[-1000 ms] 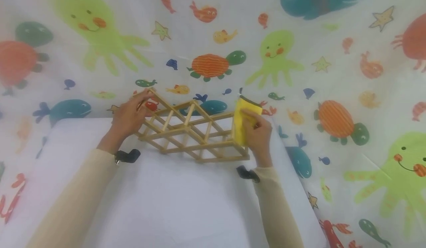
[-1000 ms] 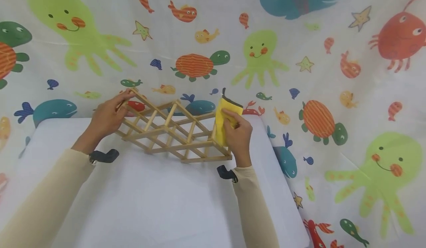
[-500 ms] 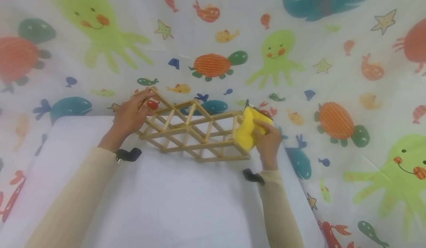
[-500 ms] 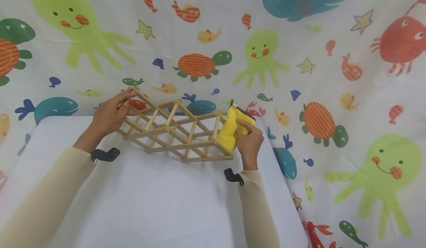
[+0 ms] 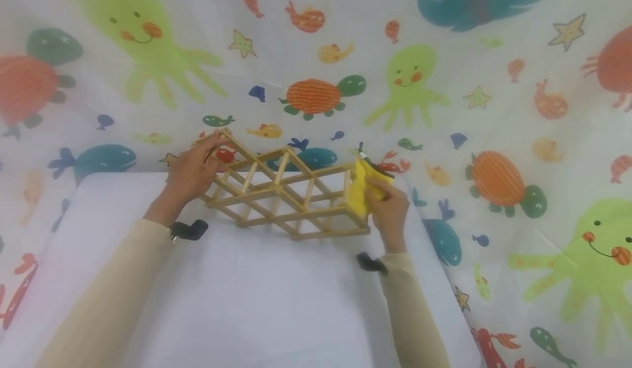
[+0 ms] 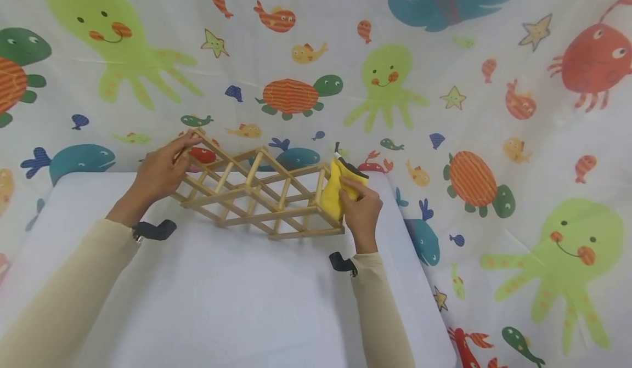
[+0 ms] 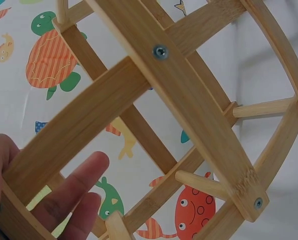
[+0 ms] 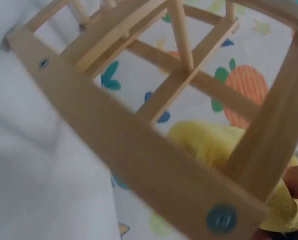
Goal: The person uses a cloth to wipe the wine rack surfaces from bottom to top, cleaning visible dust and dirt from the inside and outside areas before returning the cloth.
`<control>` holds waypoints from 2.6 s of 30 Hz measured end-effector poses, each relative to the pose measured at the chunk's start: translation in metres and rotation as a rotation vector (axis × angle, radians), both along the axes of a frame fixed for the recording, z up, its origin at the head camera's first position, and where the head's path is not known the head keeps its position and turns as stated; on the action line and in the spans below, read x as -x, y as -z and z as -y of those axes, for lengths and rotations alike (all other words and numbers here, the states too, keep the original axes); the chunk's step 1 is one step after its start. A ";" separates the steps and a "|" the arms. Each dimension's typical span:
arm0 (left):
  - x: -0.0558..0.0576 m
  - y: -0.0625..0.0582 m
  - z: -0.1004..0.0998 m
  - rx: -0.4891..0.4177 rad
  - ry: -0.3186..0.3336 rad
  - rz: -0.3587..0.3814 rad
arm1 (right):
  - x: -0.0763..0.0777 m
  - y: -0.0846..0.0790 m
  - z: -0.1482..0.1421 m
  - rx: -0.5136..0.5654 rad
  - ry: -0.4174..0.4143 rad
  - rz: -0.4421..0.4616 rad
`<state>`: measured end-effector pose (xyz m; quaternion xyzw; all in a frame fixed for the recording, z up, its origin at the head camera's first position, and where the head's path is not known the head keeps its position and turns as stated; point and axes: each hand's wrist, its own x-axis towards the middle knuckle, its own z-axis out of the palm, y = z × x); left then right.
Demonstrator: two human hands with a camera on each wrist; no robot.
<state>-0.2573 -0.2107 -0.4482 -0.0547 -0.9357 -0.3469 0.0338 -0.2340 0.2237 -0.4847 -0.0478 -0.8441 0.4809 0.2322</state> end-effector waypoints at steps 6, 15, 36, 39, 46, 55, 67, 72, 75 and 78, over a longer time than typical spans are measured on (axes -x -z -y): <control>0.002 0.001 -0.002 0.009 -0.001 -0.009 | -0.006 0.013 -0.018 0.060 0.141 -0.013; 0.001 0.003 -0.007 0.019 0.002 -0.026 | -0.011 0.024 -0.059 0.442 0.421 0.001; -0.006 -0.001 -0.007 0.024 -0.029 -0.029 | -0.013 0.098 -0.045 0.727 -0.048 0.242; -0.007 -0.001 -0.007 0.018 -0.033 -0.024 | -0.014 0.106 -0.030 0.825 -0.143 0.243; -0.008 0.002 -0.005 0.002 -0.016 -0.045 | -0.023 0.109 -0.003 1.233 -0.365 0.266; -0.005 0.004 -0.002 0.015 -0.023 0.000 | -0.011 0.118 0.004 1.185 -0.514 0.222; -0.007 -0.006 -0.005 0.002 -0.025 0.003 | -0.004 0.097 0.008 1.221 -0.601 0.254; -0.007 -0.005 -0.005 0.024 -0.049 -0.018 | 0.002 0.096 0.000 0.849 -0.562 0.287; -0.006 -0.004 -0.007 0.024 -0.048 -0.026 | 0.000 0.100 -0.008 0.932 -0.459 0.311; -0.006 -0.005 -0.009 0.015 -0.040 -0.024 | -0.003 0.104 -0.009 1.178 -0.382 0.272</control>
